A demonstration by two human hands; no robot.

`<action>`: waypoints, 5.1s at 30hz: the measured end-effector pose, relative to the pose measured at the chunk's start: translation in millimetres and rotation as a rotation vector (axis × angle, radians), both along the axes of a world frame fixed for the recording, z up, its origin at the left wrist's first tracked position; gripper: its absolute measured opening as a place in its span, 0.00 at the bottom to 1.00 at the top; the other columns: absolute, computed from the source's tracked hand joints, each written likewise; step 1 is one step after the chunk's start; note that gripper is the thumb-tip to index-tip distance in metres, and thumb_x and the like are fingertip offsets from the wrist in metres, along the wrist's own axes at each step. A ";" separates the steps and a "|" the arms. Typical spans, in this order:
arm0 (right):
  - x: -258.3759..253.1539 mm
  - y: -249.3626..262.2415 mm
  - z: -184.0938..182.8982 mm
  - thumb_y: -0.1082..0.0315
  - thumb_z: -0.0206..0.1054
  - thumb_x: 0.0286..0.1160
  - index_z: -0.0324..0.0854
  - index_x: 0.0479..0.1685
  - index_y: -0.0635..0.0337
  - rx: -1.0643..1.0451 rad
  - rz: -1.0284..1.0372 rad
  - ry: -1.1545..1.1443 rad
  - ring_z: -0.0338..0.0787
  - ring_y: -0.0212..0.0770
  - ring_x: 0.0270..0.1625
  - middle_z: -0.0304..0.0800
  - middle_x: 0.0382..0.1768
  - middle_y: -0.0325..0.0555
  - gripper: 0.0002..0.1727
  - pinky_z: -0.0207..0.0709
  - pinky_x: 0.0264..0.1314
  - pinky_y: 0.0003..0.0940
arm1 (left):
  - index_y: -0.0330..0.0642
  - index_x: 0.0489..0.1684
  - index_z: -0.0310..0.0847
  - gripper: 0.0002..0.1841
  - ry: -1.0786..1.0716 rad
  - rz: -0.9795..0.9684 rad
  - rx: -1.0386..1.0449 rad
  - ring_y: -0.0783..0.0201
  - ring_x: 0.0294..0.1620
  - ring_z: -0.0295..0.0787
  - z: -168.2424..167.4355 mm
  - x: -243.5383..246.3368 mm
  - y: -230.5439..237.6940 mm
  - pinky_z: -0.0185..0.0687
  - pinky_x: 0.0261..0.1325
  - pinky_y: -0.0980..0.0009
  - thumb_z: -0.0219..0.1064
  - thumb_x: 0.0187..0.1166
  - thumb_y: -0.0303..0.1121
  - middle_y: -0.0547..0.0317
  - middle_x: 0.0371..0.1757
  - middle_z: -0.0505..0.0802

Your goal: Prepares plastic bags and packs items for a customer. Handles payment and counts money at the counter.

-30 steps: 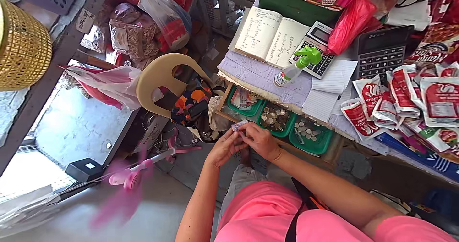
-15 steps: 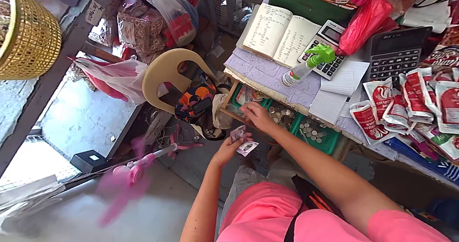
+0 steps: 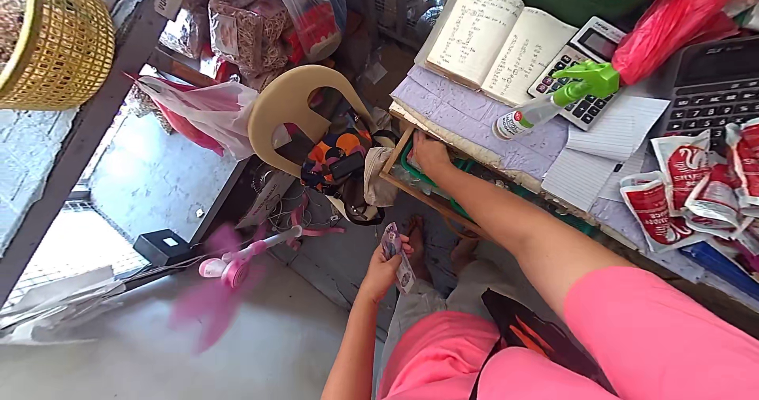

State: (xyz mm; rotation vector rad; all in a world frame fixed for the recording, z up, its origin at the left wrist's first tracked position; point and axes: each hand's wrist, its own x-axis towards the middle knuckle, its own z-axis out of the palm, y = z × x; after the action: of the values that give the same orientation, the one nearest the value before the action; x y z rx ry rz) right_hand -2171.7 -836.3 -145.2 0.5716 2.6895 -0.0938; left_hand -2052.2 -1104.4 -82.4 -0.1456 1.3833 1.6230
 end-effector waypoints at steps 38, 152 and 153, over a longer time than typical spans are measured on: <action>167.7 10.6 81.4 0.62 0.69 0.82 0.89 0.46 0.61 -0.796 -0.545 0.843 0.90 0.36 0.44 0.89 0.42 0.45 0.11 0.87 0.50 0.35 | 0.23 0.60 0.75 0.18 -0.051 0.176 0.007 0.56 0.38 0.96 12.7 -41.3 132.8 0.95 0.50 0.60 0.72 0.77 0.22 0.43 0.40 0.95; 237.5 51.7 28.3 0.74 0.59 0.87 0.88 0.57 0.66 -0.609 -0.644 0.558 0.91 0.57 0.59 0.90 0.57 0.61 0.13 0.83 0.67 0.55 | 0.24 0.64 0.74 0.17 -0.228 0.072 -0.188 0.52 0.40 0.96 -8.4 -30.3 123.5 0.94 0.47 0.58 0.46 0.95 0.30 0.40 0.46 0.93; 233.6 56.1 22.2 0.74 0.60 0.86 0.88 0.56 0.67 -0.593 -0.651 0.568 0.91 0.58 0.59 0.90 0.56 0.61 0.12 0.82 0.67 0.56 | 0.24 0.64 0.74 0.17 -0.226 0.076 -0.194 0.52 0.39 0.96 -9.3 -31.1 119.5 0.94 0.47 0.58 0.46 0.95 0.30 0.40 0.44 0.93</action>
State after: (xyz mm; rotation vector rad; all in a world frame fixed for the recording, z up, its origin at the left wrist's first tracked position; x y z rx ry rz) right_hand -1938.1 -780.2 -123.0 1.3283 2.6197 -1.3458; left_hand -2083.4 -984.9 -91.7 -0.4867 1.3693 1.4811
